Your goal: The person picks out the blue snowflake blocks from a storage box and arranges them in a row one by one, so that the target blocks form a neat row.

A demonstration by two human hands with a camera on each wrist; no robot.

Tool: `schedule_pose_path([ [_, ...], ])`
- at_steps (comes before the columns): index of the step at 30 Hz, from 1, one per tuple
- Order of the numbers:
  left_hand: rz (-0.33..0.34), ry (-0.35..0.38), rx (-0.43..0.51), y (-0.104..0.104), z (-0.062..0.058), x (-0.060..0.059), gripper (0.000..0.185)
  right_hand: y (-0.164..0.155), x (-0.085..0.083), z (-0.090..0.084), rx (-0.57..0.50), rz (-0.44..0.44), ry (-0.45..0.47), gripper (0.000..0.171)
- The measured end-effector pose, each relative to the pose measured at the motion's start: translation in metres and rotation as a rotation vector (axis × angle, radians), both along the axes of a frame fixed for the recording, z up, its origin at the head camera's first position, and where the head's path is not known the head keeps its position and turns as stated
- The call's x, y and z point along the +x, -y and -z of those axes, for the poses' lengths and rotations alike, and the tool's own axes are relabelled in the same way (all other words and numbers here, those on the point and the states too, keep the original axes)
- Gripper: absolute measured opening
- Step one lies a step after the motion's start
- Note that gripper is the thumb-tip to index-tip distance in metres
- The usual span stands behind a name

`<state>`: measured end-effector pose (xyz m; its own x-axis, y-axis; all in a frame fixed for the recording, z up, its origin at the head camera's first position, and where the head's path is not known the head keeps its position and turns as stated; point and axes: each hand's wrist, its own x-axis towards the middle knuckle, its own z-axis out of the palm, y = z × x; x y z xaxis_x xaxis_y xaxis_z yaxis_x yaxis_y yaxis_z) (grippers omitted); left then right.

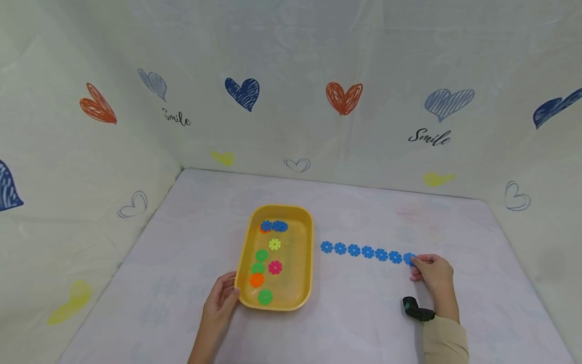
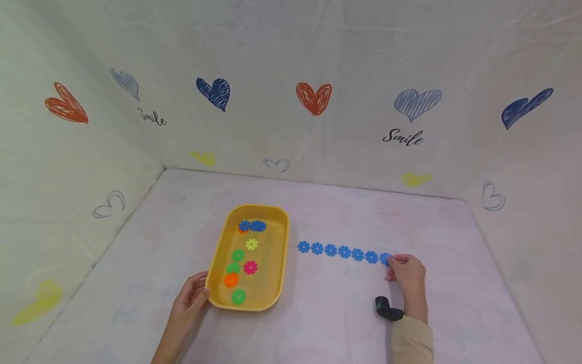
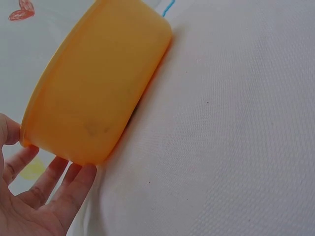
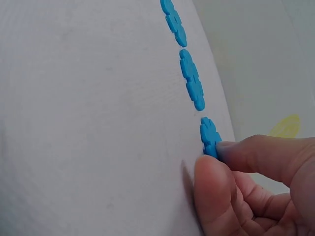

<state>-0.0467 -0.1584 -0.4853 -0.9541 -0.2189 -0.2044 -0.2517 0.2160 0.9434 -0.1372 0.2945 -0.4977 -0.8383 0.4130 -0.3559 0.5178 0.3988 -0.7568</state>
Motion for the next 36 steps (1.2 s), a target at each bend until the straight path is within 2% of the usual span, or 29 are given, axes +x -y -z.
schedule_pose_path([
  [13,-0.005,0.000,0.003,0.0001,-0.0002,-0.0008,0.038,0.0009,-0.0014,-0.0055,-0.015,-0.005,0.058,0.038],
  [36,0.000,0.007,0.007,-0.0012,-0.0016,0.0011,0.036,0.0017,-0.0001,-0.0068,-0.018,0.003,0.071,0.042],
])
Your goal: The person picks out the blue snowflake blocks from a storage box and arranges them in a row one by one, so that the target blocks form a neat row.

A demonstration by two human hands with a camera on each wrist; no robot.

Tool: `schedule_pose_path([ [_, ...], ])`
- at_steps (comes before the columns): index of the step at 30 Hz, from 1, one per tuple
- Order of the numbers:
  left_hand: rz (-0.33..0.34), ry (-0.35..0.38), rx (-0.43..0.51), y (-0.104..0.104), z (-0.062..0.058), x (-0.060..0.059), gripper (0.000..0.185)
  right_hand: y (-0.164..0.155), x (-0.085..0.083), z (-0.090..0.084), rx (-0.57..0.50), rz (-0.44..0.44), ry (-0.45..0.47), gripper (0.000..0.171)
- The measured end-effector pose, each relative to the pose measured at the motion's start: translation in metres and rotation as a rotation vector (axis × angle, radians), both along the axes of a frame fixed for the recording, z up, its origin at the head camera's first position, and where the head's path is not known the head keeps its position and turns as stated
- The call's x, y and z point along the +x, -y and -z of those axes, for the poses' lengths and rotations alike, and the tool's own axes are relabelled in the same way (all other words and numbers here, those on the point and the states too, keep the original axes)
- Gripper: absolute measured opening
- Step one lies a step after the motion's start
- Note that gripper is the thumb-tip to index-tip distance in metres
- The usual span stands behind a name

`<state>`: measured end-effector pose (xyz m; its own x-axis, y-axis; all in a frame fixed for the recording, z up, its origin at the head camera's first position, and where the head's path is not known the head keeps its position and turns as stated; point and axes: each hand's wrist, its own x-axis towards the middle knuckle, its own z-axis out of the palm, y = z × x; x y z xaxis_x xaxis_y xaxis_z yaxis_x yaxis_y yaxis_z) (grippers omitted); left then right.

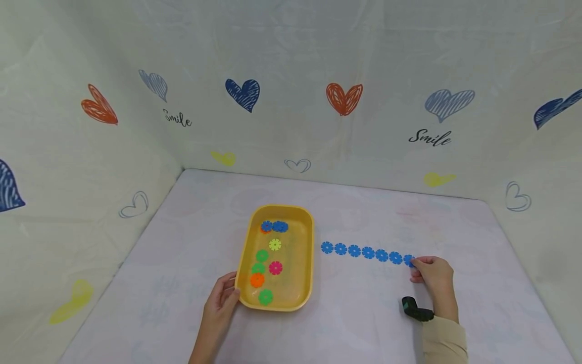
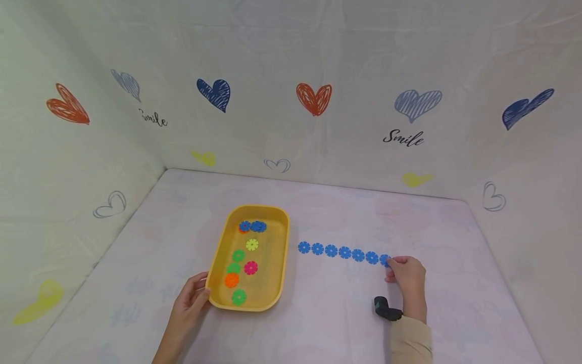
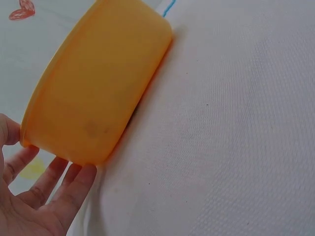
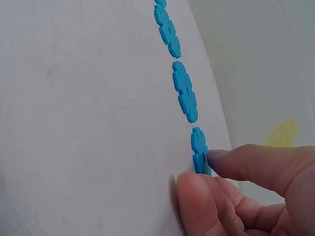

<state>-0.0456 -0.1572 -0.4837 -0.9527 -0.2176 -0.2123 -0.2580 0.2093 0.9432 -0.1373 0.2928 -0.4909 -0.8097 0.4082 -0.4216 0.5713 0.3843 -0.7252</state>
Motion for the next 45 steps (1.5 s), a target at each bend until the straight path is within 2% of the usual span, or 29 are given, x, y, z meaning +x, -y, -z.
schedule_pose_path([
  [8,-0.007,0.017,-0.002,0.000,0.001,-0.001,0.037,-0.003,0.006,-0.004,-0.077,-0.017,-0.002,0.068],
  [11,-0.010,0.011,-0.007,0.000,0.001,-0.001,0.036,-0.002,0.008,-0.008,-0.079,-0.020,-0.013,0.071],
  [14,-0.013,0.006,-0.014,0.000,0.001,-0.001,0.036,0.000,0.006,-0.008,-0.036,-0.015,-0.040,0.068],
  [16,-0.013,0.011,-0.021,0.000,0.001,-0.002,0.035,-0.003,0.000,-0.001,-0.006,-0.015,-0.076,0.066],
  [19,-0.016,0.014,-0.028,0.000,0.001,-0.002,0.035,-0.009,-0.015,0.021,0.039,-0.032,-0.164,0.064],
  [22,-0.019,0.011,-0.034,0.000,0.001,-0.002,0.034,-0.012,-0.033,0.045,0.079,-0.075,-0.251,0.062],
  [24,-0.021,0.006,-0.033,0.000,0.001,-0.002,0.034,-0.007,-0.042,0.054,0.098,-0.117,-0.293,0.061],
  [30,-0.016,-0.008,-0.029,0.000,0.001,-0.002,0.034,0.029,-0.067,0.055,0.053,-0.249,-0.402,0.055],
  [35,-0.015,-0.019,-0.021,0.001,0.002,-0.002,0.034,0.066,-0.083,0.052,-0.040,-0.321,-0.438,0.049],
  [39,-0.012,-0.035,-0.015,0.001,0.002,-0.002,0.034,0.097,-0.085,0.039,-0.074,-0.398,-0.472,0.046],
  [41,-0.008,-0.045,-0.018,0.001,0.003,-0.002,0.034,0.117,-0.076,0.013,-0.076,-0.441,-0.467,0.047],
  [45,-0.008,-0.059,-0.018,0.001,0.003,-0.001,0.034,0.158,-0.049,-0.051,-0.137,-0.529,-0.427,0.043],
])
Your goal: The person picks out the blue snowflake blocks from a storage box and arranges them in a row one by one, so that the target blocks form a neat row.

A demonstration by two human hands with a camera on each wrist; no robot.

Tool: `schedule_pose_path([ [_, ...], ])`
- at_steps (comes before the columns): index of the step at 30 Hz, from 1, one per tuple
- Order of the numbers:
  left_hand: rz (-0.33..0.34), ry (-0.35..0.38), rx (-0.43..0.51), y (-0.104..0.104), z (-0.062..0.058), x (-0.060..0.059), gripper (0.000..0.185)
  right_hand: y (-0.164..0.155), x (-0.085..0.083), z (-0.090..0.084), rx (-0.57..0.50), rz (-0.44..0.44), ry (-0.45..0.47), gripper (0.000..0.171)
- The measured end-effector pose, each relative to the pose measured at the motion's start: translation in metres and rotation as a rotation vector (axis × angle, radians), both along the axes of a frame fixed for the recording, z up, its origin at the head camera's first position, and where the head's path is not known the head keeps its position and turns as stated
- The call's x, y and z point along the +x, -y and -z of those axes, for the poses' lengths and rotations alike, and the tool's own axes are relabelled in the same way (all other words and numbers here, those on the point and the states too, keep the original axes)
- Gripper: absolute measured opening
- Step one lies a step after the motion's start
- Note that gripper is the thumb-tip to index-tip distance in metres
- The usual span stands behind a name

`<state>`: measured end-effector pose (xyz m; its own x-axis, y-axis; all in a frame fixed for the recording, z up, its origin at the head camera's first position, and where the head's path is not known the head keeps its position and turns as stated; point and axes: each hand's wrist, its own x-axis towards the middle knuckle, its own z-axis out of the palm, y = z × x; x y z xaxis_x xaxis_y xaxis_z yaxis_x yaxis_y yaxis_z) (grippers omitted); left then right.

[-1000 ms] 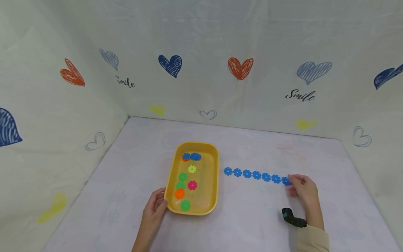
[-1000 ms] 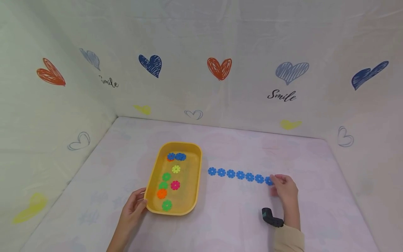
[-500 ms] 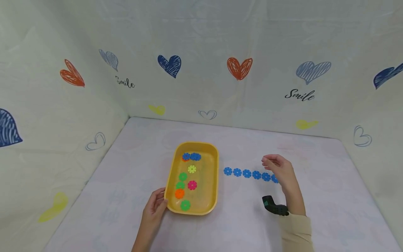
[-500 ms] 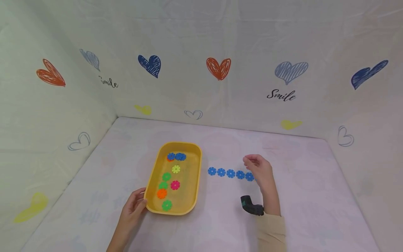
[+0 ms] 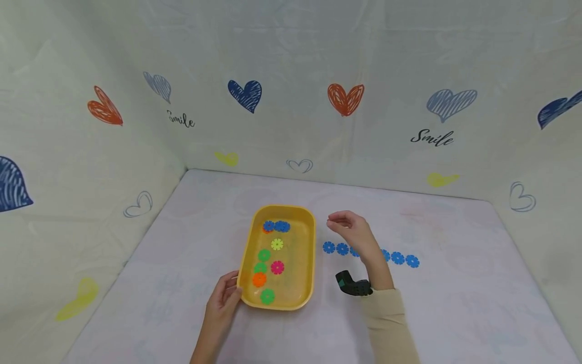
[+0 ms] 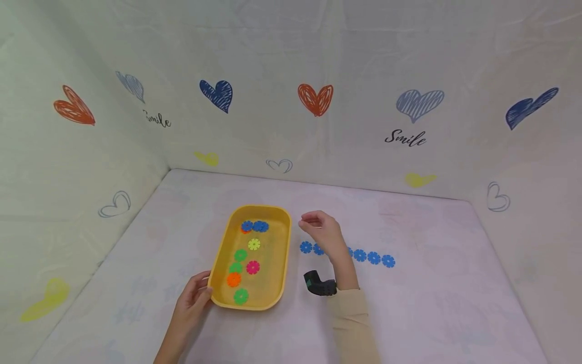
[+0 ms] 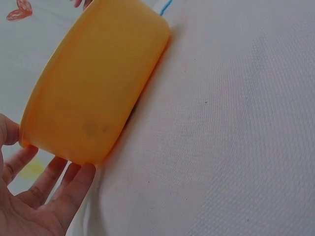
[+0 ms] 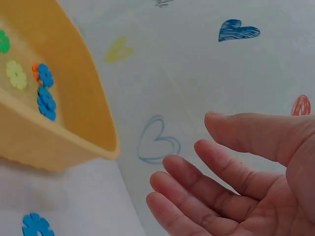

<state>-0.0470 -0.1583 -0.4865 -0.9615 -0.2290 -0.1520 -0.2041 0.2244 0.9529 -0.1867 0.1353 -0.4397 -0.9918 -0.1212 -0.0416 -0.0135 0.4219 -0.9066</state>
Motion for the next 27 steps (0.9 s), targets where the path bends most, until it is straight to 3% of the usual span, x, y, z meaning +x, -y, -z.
schedule_pose_path([
  [2,0.004,0.000,-0.004,0.000,0.000,0.000,0.034,0.017,0.008,-0.021,-0.010,-0.031,0.040,0.039],
  [5,0.002,0.020,0.004,0.001,0.000,0.000,0.034,0.036,0.009,-0.027,-0.017,-0.050,0.088,0.032],
  [14,0.009,0.010,0.010,0.000,-0.002,0.000,0.036,0.074,0.000,-0.012,-0.028,-0.095,0.116,0.031],
  [27,0.012,-0.003,0.026,0.001,0.000,0.000,0.035,0.101,-0.015,0.003,0.007,-0.171,0.113,0.032],
])
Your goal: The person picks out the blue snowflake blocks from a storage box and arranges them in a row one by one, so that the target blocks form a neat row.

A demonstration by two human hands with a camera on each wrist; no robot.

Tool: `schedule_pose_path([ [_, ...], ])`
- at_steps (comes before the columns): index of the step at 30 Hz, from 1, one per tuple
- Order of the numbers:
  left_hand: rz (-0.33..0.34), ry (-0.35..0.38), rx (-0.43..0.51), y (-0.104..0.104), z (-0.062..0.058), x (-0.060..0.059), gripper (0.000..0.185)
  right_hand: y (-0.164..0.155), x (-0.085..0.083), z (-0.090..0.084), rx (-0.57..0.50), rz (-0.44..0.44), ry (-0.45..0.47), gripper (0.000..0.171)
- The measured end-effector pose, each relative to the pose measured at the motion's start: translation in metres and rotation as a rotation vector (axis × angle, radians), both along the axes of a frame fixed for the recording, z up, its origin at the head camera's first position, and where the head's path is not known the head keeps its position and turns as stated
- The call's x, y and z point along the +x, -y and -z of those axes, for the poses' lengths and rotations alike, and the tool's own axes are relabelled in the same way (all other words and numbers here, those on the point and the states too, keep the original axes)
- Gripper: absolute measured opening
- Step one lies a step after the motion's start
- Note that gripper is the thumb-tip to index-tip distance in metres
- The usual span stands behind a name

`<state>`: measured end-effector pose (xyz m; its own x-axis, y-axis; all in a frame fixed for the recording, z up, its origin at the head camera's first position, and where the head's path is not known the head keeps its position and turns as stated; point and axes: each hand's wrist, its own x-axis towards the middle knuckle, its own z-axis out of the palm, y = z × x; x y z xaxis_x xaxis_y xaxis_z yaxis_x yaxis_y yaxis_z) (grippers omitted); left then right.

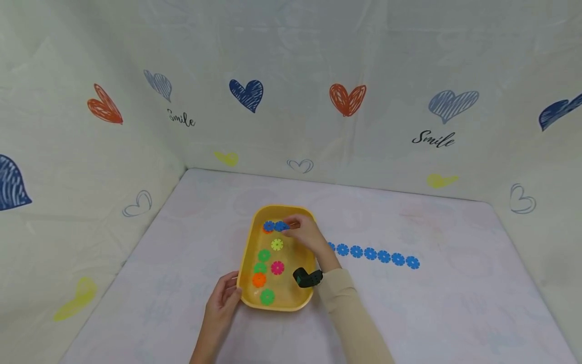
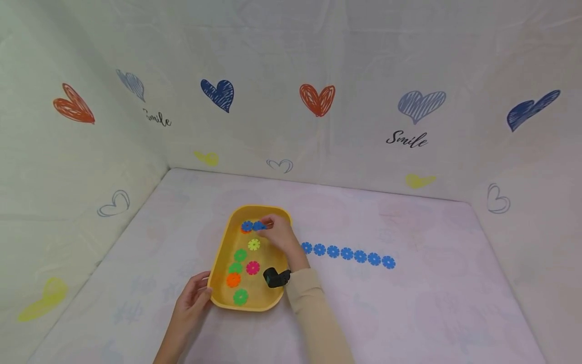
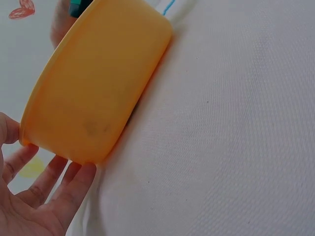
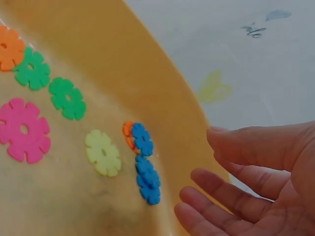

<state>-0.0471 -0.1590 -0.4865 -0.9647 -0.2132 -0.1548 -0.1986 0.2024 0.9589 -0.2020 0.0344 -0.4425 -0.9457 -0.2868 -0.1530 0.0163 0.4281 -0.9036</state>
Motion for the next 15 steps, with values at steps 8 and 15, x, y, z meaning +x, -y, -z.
schedule_pose_path([
  [8,-0.007,0.026,-0.007,0.000,-0.001,0.000,0.035,0.008,-0.013,0.011,0.050,-0.016,-0.004,0.031],
  [15,0.008,-0.006,0.000,0.000,-0.001,0.001,0.036,0.013,-0.020,0.019,0.093,0.013,0.014,0.034],
])
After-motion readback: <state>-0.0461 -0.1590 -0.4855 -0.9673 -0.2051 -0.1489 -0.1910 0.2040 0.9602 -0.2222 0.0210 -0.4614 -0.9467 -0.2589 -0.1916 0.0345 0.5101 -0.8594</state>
